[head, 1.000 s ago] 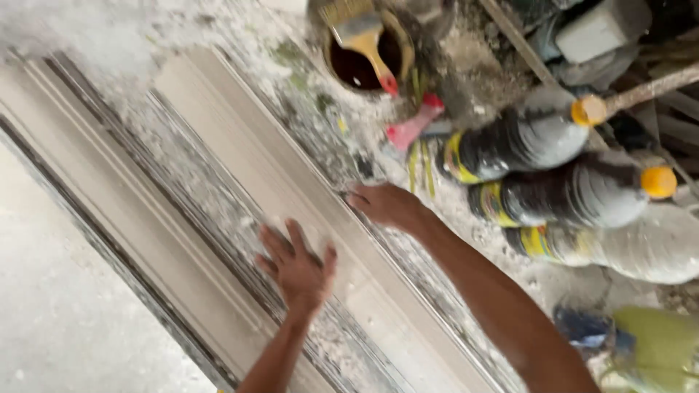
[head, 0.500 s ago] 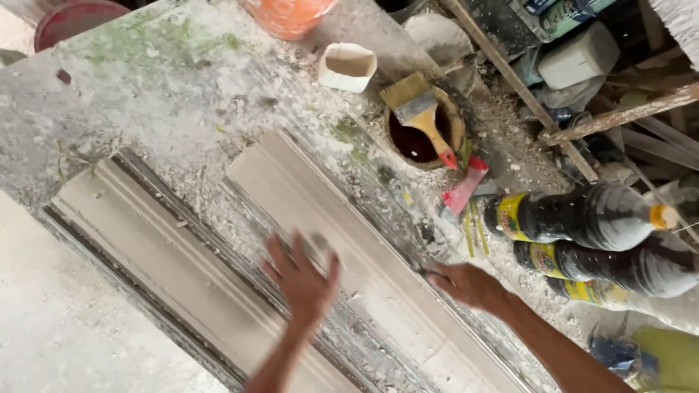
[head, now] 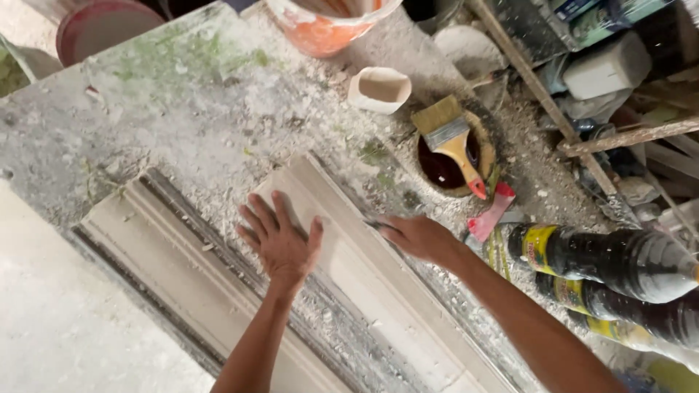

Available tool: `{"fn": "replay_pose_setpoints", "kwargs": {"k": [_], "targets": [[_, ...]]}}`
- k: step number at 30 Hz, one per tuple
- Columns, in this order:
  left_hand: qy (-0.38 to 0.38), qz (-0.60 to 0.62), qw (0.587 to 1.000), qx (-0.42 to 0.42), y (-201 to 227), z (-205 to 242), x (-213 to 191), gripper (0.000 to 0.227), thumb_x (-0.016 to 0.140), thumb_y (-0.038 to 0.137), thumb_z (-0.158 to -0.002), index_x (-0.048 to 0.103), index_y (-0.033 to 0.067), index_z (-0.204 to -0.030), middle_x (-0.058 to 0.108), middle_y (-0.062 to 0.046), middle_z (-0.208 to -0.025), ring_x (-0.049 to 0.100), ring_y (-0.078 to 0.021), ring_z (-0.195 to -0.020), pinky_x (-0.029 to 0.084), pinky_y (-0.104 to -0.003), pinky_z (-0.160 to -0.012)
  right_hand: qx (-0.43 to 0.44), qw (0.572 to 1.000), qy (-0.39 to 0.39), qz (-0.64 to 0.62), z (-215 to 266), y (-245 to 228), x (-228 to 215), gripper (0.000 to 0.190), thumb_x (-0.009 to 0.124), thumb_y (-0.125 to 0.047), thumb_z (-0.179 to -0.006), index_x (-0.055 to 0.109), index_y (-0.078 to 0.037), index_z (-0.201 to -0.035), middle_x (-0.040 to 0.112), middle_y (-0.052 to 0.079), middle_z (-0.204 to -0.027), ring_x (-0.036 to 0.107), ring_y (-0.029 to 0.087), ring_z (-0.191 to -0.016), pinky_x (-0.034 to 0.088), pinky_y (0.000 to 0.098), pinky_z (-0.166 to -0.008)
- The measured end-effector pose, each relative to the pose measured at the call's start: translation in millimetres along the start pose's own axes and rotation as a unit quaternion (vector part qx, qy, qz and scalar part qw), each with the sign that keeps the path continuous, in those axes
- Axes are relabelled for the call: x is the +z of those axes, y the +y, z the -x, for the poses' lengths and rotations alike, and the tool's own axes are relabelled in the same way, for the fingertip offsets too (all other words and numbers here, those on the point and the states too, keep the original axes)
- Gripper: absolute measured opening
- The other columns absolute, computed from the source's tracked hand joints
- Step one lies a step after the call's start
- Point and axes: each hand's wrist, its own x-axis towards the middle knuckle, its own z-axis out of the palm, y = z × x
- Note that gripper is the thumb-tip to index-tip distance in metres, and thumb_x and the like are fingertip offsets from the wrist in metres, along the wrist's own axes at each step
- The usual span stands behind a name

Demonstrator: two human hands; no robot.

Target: Using a small blade and scraper to clean up and define details on a plaster or cement molding strip.

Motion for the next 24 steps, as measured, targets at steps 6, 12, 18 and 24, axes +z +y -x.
{"fn": "replay_pose_setpoints", "kwargs": {"k": [6, 12, 18, 24], "targets": [[0.026, -0.026, 0.999, 0.009, -2.7, -4.8, 5.4, 0.105, 0.026, 0.081, -0.093, 0.014, 0.0051, -0.165, -0.006, -0.032, -0.168, -0.013, -0.0489, -0.154, -0.010, -0.066, -0.120, -0.003, 0.999, -0.024, -0.030, -59.6, -29.7, -24.4, 0.051, 0.042, -0.049, -0.103, 0.055, -0.024, -0.145, 0.074, 0.019, -0.099, 0.074, 0.032, -0.085, 0.057, 0.0489, -0.083], [-0.012, -0.005, 1.000, -0.004, 2.4, -8.9, -5.1, 0.104, 0.027, 0.082, -0.091, 0.014, 0.0084, -0.164, -0.007, -0.029, -0.168, -0.015, -0.0466, -0.154, -0.013, -0.065, -0.119, -0.048, 0.998, 0.044, 0.001, -133.1, -71.1, -48.4, 0.040, 0.045, -0.042, -0.105, 0.065, -0.016, -0.128, 0.075, 0.018, -0.093, 0.074, 0.034, -0.080, 0.058, 0.0490, -0.080], [0.019, 0.021, 1.000, 0.006, 1.2, -4.6, 0.4, 0.103, 0.027, 0.081, -0.094, 0.015, 0.0082, -0.167, -0.007, -0.029, -0.170, -0.015, -0.0471, -0.156, -0.013, -0.065, -0.121, 0.089, 0.992, 0.056, 0.076, 43.9, -16.7, 17.9, 0.056, 0.032, -0.044, -0.105, 0.025, -0.031, -0.159, 0.062, 0.030, -0.117, 0.060, 0.020, -0.044, 0.059, 0.0375, -0.038], [0.000, -0.007, 1.000, -0.001, 4.7, -1.9, -3.5, 0.101, 0.034, 0.078, -0.094, 0.021, 0.0060, -0.163, -0.002, -0.033, -0.168, -0.010, -0.0518, -0.153, -0.010, -0.067, -0.119, -0.057, 0.950, 0.096, 0.291, 5.5, 48.9, 83.3, 0.057, 0.040, -0.016, -0.102, 0.035, -0.006, -0.159, 0.067, 0.020, -0.098, 0.065, 0.036, -0.078, 0.056, 0.0447, -0.056]]}}
